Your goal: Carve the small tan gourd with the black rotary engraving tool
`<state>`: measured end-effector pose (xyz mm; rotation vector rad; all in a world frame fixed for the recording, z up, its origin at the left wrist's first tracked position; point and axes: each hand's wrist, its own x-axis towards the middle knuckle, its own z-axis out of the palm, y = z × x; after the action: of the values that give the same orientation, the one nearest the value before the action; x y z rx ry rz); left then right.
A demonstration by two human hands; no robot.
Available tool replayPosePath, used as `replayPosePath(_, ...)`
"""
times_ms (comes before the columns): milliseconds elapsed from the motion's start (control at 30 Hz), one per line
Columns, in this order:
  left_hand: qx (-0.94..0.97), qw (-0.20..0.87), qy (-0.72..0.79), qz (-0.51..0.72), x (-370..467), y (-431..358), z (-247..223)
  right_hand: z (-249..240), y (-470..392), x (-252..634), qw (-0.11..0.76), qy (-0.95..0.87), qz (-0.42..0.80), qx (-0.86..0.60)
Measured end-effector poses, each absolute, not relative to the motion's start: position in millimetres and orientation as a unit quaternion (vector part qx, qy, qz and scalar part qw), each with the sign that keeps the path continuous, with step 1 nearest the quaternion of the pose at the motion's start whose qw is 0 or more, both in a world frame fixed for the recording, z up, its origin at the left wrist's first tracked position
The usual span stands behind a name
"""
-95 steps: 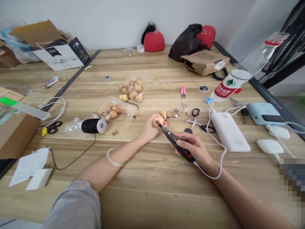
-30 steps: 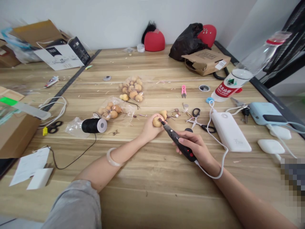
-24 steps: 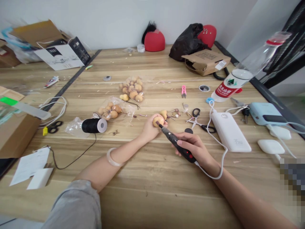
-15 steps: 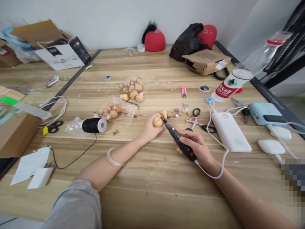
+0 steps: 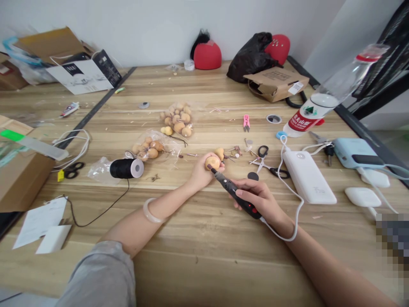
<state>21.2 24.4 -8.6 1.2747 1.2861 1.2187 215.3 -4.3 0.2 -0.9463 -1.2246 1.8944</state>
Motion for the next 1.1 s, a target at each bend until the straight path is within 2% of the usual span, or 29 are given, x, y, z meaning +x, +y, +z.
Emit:
replayPosePath(200,0.533,0.418,0.542,0.498,20.1,24.0,-7.6,-1.1,-3.9,215.5,0.382,-0.427,0.719,-0.394)
replayPosePath(400,0.522,0.459,0.525,0.491,21.3,23.8,-5.7,-0.3,-4.7,215.4,0.351,-0.456,0.739,-0.351)
replayPosePath(600,0.534,0.419,0.541,0.497,20.5,24.3,-7.4,-2.1,-4.7,217.1,0.382,-0.423,0.726,-0.384)
replayPosePath(767,0.517,0.461,0.521,0.498,21.1,24.4,-8.4,-2.7,-4.7,216.3,0.343,-0.471,0.734,-0.350)
replayPosePath(967,0.536,0.416,0.540,0.497,20.2,24.5,-8.6,-1.5,-3.3,216.0,0.380,-0.433,0.720,-0.385)
replayPosePath(1100,0.523,0.454,0.525,0.495,20.9,24.3,-9.2,-1.2,-5.0,216.1,0.344,-0.466,0.732,-0.359)
